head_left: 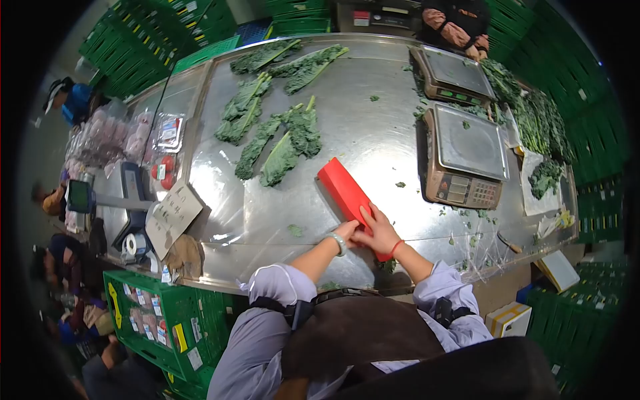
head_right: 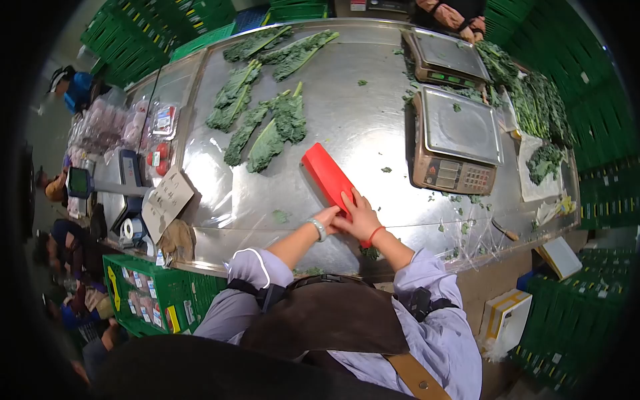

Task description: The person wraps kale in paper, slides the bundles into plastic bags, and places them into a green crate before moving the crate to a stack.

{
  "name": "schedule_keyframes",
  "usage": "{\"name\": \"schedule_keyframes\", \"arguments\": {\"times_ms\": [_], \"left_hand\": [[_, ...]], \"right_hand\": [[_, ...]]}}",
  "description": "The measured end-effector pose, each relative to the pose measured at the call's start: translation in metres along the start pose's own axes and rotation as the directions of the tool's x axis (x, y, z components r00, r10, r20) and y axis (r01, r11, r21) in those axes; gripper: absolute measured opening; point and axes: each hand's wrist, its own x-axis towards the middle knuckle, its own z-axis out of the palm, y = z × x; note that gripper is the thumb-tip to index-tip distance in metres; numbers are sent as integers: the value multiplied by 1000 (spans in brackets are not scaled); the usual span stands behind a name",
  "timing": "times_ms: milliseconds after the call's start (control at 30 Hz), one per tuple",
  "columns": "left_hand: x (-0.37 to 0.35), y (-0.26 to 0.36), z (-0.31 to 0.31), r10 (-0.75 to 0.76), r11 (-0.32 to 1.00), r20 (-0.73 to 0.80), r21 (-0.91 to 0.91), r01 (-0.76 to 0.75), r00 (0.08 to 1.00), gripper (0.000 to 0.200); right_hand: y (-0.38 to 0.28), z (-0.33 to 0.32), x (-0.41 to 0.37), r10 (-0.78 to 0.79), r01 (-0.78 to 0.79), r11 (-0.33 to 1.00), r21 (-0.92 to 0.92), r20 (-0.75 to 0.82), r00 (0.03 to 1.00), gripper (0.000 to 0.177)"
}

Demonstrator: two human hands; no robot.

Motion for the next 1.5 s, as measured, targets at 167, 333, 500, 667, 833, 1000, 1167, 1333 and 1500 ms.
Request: {"name": "schedule_keyframes", "arguments": {"times_ms": [167,333,500,667,833,1000,1167,1333,1500], "left_hand": [[-68,8,15,90,987,47,128,-95,995,56],[-187,-13,-149,891,338,-231,912,-232,391,39],[-242,-56,-250,938,102,-143,984,143,315,34],[-243,-43,-275,807,483,-392,868,-112,442,17],[-252,-18,-257,759,380,-304,925,-14,576,19],[-269,-7,-181,960,195,-140,956,-220,243,18],[-255,-24,-119,974,-210,215,975,-69,66,12],[-244,-24,-67,945,-328,327,942,-76,-31,6],[-214,-26,21,882,-451,470,838,-307,-11,9]], "right_hand": [[-13,-15,3,171,-37,835,-548,195,966,106],[-38,-59,-29,10,51,884,-465,126,992,84],[-90,-50,-76,-29,58,946,-318,97,995,72],[-122,-28,-108,11,40,935,-353,143,990,71],[-146,-6,-120,-32,86,964,-252,211,977,69],[-140,26,-98,-194,300,936,-186,439,877,68],[-124,28,-88,-279,388,899,-201,421,863,69],[-119,-18,-83,-180,290,911,-294,350,919,70],[-116,-43,-104,-178,283,905,-317,323,930,65]]}}
